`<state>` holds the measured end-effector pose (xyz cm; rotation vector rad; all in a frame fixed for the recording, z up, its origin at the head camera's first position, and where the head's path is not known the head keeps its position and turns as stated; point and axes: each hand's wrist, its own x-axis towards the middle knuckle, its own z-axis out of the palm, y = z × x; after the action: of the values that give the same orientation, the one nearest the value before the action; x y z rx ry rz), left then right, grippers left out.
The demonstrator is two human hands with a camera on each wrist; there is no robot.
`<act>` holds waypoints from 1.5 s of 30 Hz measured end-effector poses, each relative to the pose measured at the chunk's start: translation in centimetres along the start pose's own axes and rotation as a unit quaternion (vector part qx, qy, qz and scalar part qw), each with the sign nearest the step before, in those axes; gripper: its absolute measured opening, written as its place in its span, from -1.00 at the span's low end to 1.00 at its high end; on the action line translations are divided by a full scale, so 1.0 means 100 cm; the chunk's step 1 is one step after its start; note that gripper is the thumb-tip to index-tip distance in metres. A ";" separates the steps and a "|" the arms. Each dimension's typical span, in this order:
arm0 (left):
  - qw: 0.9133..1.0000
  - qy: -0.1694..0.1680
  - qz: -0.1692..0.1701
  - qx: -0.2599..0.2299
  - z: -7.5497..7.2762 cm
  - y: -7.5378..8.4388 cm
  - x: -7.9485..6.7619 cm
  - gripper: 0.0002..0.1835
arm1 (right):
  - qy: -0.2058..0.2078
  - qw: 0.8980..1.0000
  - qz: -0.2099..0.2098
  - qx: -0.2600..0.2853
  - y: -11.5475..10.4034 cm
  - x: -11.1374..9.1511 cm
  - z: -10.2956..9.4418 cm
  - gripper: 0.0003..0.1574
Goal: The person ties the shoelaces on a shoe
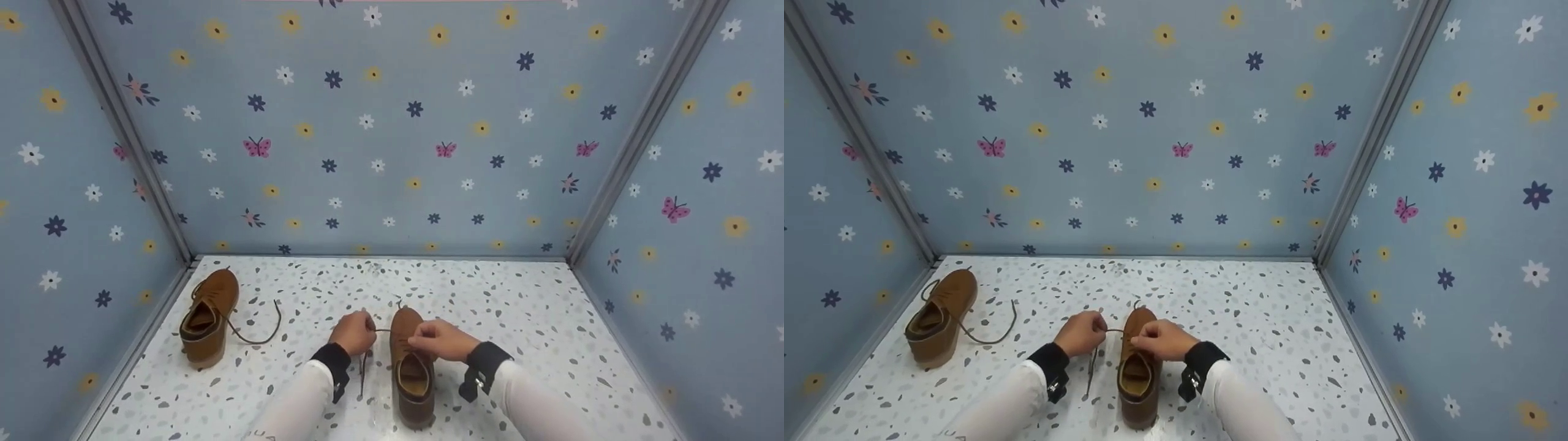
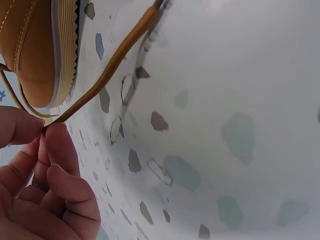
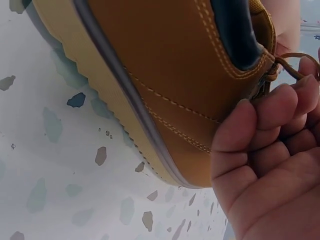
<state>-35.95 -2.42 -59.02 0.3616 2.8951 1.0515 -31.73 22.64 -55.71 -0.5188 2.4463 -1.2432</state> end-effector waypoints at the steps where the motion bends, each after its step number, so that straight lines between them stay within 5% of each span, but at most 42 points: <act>1: 1.000 -0.002 -0.002 0.001 -0.002 0.000 -0.001 -0.94 | -0.001 1.000 0.000 0.000 0.000 0.000 0.000 -0.58; 22: 0.998 -0.059 0.002 0.004 -0.029 -0.003 -0.019 -0.95 | 0.024 0.999 0.022 0.008 0.002 -0.001 -0.003 -0.56; 31: 0.995 -0.086 0.027 -0.037 -0.042 0.000 -0.024 -0.91 | 0.042 0.998 0.031 0.046 0.001 0.000 -0.006 -0.52; 45: 0.984 -0.143 0.030 -0.101 -0.063 0.006 -0.022 -0.80 | 0.052 0.998 0.031 0.029 0.002 0.000 -0.008 -0.61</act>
<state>-34.46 -6.40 -53.88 0.5428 2.5145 1.1794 -32.11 23.31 -55.43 -0.3674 2.4832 -1.3424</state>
